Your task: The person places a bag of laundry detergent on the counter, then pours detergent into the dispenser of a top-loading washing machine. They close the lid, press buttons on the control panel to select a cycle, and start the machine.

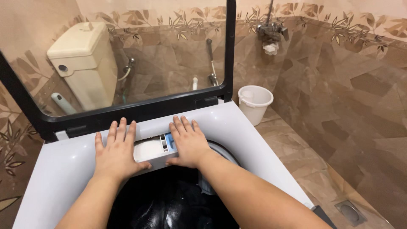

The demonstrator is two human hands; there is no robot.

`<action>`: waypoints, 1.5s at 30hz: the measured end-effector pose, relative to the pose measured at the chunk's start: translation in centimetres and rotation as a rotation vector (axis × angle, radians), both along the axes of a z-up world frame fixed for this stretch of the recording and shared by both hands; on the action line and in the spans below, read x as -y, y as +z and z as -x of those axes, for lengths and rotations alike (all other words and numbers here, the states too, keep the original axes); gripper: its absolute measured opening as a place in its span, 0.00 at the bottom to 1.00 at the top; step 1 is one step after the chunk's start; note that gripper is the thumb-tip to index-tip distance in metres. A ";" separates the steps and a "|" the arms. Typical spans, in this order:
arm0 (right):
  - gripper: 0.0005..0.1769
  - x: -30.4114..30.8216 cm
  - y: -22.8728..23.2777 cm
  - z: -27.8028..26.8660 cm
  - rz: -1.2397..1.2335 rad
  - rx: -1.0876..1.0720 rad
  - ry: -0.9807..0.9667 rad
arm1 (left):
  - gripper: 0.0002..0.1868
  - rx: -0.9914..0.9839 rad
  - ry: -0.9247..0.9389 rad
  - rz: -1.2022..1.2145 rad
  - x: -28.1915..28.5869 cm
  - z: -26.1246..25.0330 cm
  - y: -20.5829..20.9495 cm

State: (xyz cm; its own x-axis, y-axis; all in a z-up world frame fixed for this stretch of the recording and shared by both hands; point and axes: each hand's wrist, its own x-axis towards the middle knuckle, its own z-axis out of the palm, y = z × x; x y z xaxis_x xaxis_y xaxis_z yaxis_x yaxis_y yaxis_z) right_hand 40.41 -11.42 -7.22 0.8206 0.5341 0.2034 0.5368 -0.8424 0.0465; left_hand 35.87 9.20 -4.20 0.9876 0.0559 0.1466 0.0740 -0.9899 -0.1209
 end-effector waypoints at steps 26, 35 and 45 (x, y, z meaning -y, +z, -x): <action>0.45 -3.5 -0.6 -3.4 -0.267 0.327 -0.044 | 0.37 0.688 -0.198 -0.022 -2.3 -4.2 -7.7; 0.43 -3.4 -0.7 -3.1 -0.273 0.317 -0.052 | 0.37 0.702 -0.184 -0.019 -1.9 -4.0 -8.1; 0.42 -3.6 -0.5 -3.2 -0.270 0.314 -0.057 | 0.36 0.612 -0.131 0.022 -1.4 -3.9 -6.9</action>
State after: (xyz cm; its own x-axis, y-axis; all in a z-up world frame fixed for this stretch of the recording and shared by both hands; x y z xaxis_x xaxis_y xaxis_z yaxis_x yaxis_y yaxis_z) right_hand 43.63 -7.87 -7.73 0.7231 0.3824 0.5752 0.4835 -0.8749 -0.0262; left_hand 39.77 10.61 -11.06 0.7240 -0.0503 0.6879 0.0012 -0.9972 -0.0742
